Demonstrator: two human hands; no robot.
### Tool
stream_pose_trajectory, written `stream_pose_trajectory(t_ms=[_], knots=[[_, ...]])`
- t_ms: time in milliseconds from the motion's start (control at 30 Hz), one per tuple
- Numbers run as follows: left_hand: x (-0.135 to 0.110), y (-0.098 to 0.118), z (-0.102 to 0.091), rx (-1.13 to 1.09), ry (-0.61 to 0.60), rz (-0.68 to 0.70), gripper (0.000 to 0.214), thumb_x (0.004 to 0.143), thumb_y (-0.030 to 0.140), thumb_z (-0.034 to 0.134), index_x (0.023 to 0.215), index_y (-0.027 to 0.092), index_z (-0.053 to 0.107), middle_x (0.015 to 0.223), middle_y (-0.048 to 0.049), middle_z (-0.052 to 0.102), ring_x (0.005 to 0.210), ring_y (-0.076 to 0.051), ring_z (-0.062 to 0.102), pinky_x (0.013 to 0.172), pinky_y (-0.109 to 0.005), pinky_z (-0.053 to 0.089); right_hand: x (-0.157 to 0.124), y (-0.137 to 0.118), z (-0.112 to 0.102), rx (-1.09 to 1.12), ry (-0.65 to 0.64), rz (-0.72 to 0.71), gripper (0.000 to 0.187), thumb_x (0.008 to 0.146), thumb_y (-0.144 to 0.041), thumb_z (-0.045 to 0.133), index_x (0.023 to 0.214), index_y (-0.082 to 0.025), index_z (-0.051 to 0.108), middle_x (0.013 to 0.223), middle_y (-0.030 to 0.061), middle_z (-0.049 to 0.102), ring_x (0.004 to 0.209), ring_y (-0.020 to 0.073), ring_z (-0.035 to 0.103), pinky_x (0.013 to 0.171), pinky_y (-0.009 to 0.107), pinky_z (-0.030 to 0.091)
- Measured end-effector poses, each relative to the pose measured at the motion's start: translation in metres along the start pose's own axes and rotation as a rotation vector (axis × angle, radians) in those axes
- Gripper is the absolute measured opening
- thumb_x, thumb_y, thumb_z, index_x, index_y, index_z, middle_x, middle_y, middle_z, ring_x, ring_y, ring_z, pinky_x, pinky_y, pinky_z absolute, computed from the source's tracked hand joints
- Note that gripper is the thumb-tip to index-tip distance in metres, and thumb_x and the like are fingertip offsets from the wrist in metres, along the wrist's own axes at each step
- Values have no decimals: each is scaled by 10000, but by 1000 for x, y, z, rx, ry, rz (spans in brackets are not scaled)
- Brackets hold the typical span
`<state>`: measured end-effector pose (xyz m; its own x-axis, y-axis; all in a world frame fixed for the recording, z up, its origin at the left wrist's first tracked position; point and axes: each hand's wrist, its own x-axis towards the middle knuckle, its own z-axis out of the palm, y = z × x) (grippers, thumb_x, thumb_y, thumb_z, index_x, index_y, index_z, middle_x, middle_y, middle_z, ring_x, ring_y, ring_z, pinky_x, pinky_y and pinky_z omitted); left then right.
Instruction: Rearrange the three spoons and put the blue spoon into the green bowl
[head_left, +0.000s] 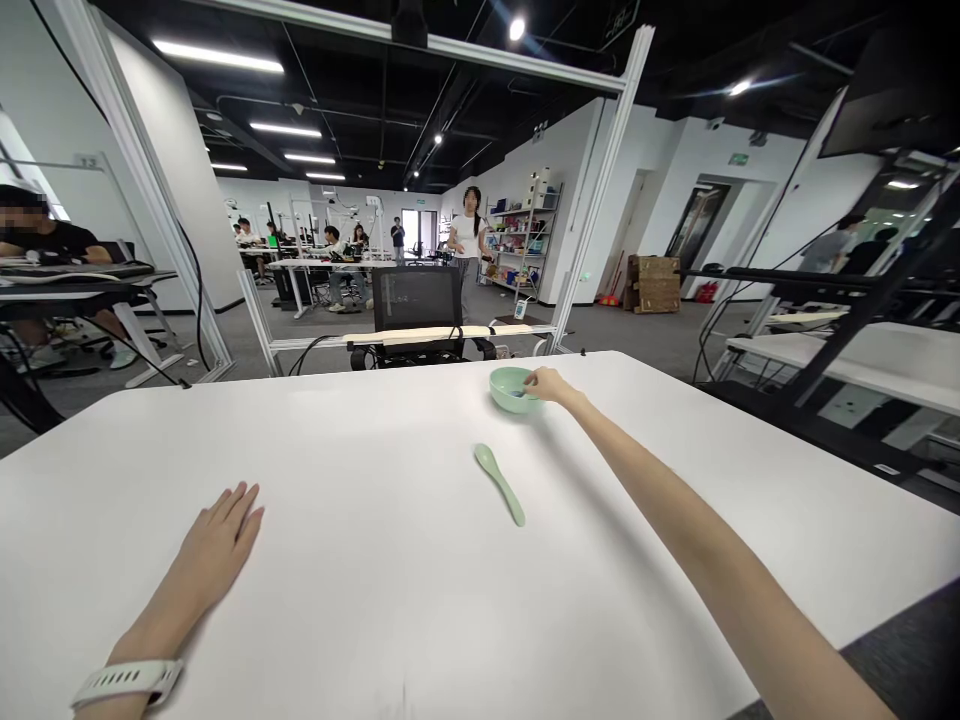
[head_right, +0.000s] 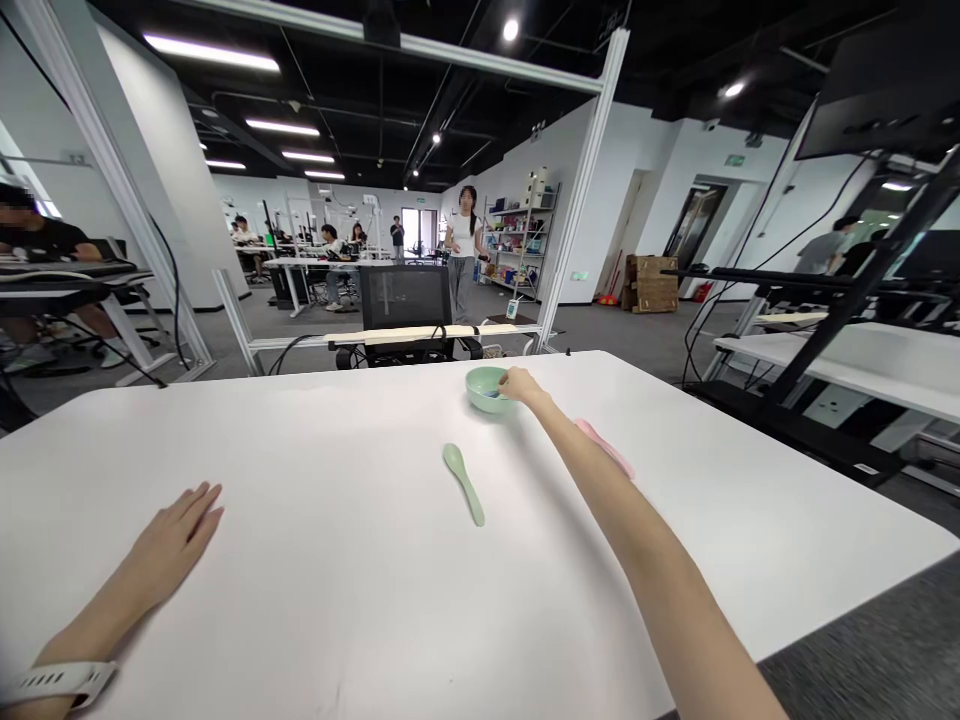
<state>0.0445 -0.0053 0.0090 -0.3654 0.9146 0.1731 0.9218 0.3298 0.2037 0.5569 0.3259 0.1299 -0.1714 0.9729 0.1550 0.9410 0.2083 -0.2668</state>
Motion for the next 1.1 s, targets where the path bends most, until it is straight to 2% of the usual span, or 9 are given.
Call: stream_pose_trajectory(t_ms=[133, 267, 333, 433, 533, 667, 867, 1000, 1100], knots=[[1, -2, 2, 15, 22, 14, 785, 950, 479, 177, 1509, 25, 490, 1644, -216, 454, 1551, -363, 402, 1271, -591, 330, -27, 11, -10, 106, 168, -62, 342, 882, -228, 626, 1173, -127, 774, 979, 113, 788, 843, 216, 696, 777, 274, 493], [1, -3, 5, 37, 24, 15, 766, 963, 457, 173, 1521, 26, 470, 1645, -208, 456, 1562, -354, 383, 1274, -570, 321, -82, 28, -8, 250, 376, -151, 391, 909, -349, 576, 1188, -127, 738, 895, 93, 735, 774, 210, 630, 779, 312, 470], [1, -3, 5, 48, 31, 26, 744, 969, 436, 186, 1513, 22, 478, 1640, -212, 464, 1559, -357, 388, 1268, -559, 331, -114, 35, 1, 289, 393, -163, 444, 931, -443, 532, 1190, -140, 727, 848, 79, 705, 729, 212, 597, 746, 327, 462], [0, -2, 4, 55, 41, 28, 727, 976, 420, 184, 1506, 22, 484, 1636, -210, 469, 1553, -363, 396, 1261, -559, 335, -158, 42, 20, 310, 332, -162, 523, 956, -541, 480, 1215, -150, 712, 839, 75, 688, 703, 212, 571, 709, 333, 452], [0, -1, 1, 48, 14, 25, 738, 973, 423, 187, 1514, 8, 468, 1645, -217, 446, 1558, -372, 383, 1270, -564, 317, -185, 48, 38, 309, 269, -119, 571, 961, -584, 464, 1246, -149, 700, 865, 84, 689, 729, 221, 580, 710, 335, 455], [0, 1, -1, 53, 29, 31, 712, 968, 416, 230, 1500, 22, 494, 1624, -218, 475, 1541, -361, 418, 1254, -559, 357, -196, 53, 50, 295, 196, -80, 554, 958, -530, 456, 1307, -155, 667, 919, 95, 701, 784, 244, 606, 742, 352, 475], [-2, 3, -3, 23, 36, 8, 698, 972, 417, 240, 1503, 47, 503, 1625, -208, 486, 1548, -348, 408, 1270, -548, 349, -198, 52, 54, 273, 165, -54, 520, 956, -464, 448, 1306, -143, 661, 960, 106, 708, 808, 253, 636, 774, 368, 492], [-3, 5, -6, 9, 13, 4, 731, 966, 460, 221, 1514, 61, 496, 1638, -205, 467, 1555, -351, 393, 1274, -540, 350, -187, 66, 47, 212, 255, 9, 526, 988, -502, 451, 1298, -136, 667, 1086, 154, 707, 923, 275, 658, 846, 381, 503], [-3, 6, -7, 18, 4, 6, 752, 958, 472, 212, 1518, 51, 486, 1642, -205, 463, 1560, -353, 385, 1279, -528, 342, -169, 90, 37, -20, 352, 154, 471, 981, -377, 470, 1304, -95, 664, 1217, 236, 676, 1081, 342, 638, 920, 445, 485]])
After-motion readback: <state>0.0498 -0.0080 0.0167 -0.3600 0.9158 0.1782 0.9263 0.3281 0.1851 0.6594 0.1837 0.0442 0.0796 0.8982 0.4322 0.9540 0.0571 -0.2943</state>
